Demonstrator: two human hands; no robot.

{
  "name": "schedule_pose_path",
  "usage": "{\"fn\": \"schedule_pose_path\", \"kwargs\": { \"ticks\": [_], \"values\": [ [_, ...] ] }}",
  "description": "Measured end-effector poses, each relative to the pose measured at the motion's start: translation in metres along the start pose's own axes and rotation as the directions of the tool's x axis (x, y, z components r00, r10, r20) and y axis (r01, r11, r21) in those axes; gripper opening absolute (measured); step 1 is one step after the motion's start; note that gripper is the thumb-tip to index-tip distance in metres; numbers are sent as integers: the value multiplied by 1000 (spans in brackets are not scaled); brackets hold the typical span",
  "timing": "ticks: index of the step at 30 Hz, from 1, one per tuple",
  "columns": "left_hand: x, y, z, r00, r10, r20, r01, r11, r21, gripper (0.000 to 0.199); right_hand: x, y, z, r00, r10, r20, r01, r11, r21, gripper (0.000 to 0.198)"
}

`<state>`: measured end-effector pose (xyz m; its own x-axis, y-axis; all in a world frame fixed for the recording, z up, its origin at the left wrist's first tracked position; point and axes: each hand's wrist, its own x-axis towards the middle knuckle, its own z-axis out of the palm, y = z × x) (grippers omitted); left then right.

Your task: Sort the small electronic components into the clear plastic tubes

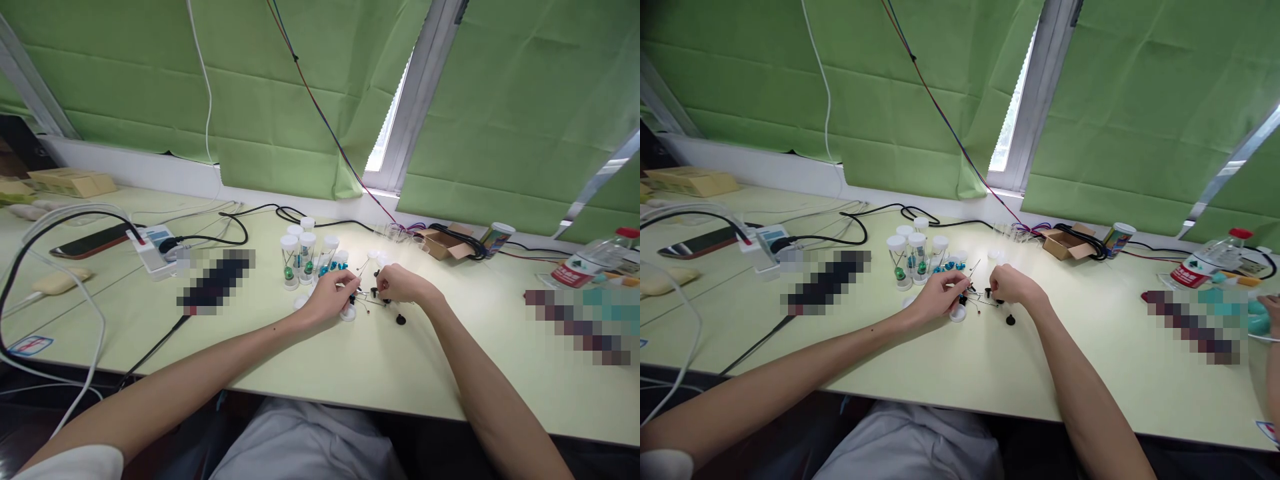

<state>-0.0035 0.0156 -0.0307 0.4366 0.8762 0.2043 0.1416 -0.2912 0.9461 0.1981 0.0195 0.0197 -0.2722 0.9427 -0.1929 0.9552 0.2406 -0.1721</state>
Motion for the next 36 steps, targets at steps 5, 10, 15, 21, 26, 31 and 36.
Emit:
{"fn": "schedule_pose_path", "kwargs": {
  "ticks": [5,10,15,21,26,31,36],
  "values": [
    [1,-1,0,1000,-6,1,6,1000,2,33,2,2,2,1000,11,7,-11,1000,-8,11],
    [1,-1,0,1000,-5,6,5,1000,0,34,3,1,3,1000,12,-2,-12,1000,-18,12],
    [1,-2,0,1000,-4,5,4,1000,-7,33,1,-1,1,1000,7,-29,-8,999,-32,14],
    [2,-3,0,1000,-1,7,1,1000,-24,34,1,0,-1,999,23,-24,-24,999,-48,17],
    [2,-3,0,1000,-5,14,5,1000,-19,35,4,3,3,999,39,-10,-39,997,-67,14],
    [1,-2,0,1000,-8,9,9,1000,-23,34,6,3,7,998,69,10,-68,994,-88,11],
    [2,-2,1,1000,-16,10,16,999,-38,35,7,2,9,997,79,20,-76,991,-113,11]
  ]
}}
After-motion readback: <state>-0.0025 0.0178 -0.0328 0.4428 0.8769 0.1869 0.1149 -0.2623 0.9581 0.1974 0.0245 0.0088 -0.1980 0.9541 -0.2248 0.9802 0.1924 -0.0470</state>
